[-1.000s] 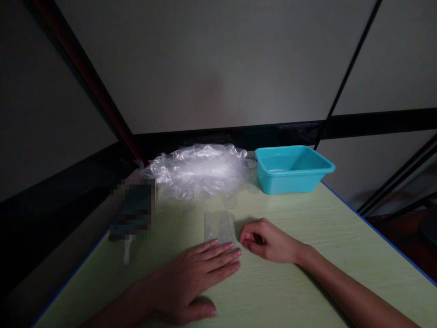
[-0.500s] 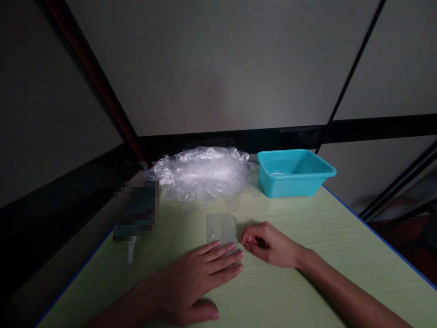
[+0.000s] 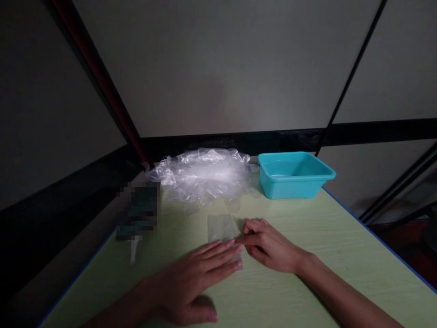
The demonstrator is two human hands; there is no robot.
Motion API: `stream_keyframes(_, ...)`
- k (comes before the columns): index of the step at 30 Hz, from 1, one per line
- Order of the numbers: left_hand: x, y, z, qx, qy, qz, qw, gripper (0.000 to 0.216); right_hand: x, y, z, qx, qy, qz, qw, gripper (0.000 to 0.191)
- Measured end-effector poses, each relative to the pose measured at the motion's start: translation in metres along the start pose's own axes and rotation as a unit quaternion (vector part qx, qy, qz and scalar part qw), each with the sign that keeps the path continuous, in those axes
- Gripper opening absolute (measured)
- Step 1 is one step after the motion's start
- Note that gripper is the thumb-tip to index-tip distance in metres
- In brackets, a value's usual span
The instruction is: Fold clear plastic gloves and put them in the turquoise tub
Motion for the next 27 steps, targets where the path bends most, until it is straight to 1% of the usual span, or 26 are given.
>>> stream_keyframes(2,0.005,0.004,-0.008,0.039,0.025,0.062,0.997,0.068,0.0,0.0,0.0,0.001,0.002,-0.003,1.0,0.031)
stream_keyframes(4,0.01,0.008,-0.024,0.124,0.064,0.142,0.98,0.054,0.0,0.0,-0.001,0.005,0.003,-0.005,1.0,0.034)
stream_keyframes(6,0.012,0.014,-0.045,0.229,0.124,0.216,0.941,0.038,0.0,0.0,-0.001,0.009,0.0,-0.004,1.0,0.036)
stream_keyframes(8,0.01,0.019,-0.063,0.309,0.204,0.272,0.888,0.028,0.0,0.0,-0.002,0.013,-0.003,-0.002,1.0,0.036)
stream_keyframes(9,0.008,0.02,-0.07,0.332,0.245,0.296,0.861,0.026,0.0,-0.001,-0.002,0.013,-0.002,-0.001,1.0,0.036)
stream_keyframes(11,0.007,0.022,-0.077,0.345,0.311,0.335,0.82,0.022,0.0,0.0,-0.001,0.014,0.008,-0.003,1.0,0.035)
stream_keyframes(13,0.009,0.023,-0.078,0.342,0.342,0.364,0.796,0.019,0.001,0.001,-0.001,0.021,0.028,-0.006,0.999,0.033)
stream_keyframes(15,0.01,0.024,-0.074,0.336,0.348,0.374,0.791,0.018,0.001,0.003,-0.002,0.041,0.056,-0.008,0.998,0.031)
stream_keyframes(20,0.007,0.023,-0.069,0.341,0.354,0.352,0.797,0.016,0.005,0.007,-0.014,0.089,0.117,0.006,0.989,0.026)
stream_keyframes(23,0.005,0.022,-0.071,0.344,0.353,0.344,0.799,0.015,0.005,0.008,-0.022,0.09,0.107,0.004,0.99,0.027)
stream_keyframes(27,0.002,0.02,-0.073,0.357,0.338,0.326,0.808,0.013,0.003,0.01,-0.028,0.069,0.08,-0.02,0.994,0.026)
Point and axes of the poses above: each hand's wrist, its own y-axis away from the middle knuckle, its own x-axis out of the back of the hand, z = x × y, the point moved 6 cm from there along -y, towards the middle knuckle, and after that the axes turned 11 degrees about -y, right-handed, at the moved point
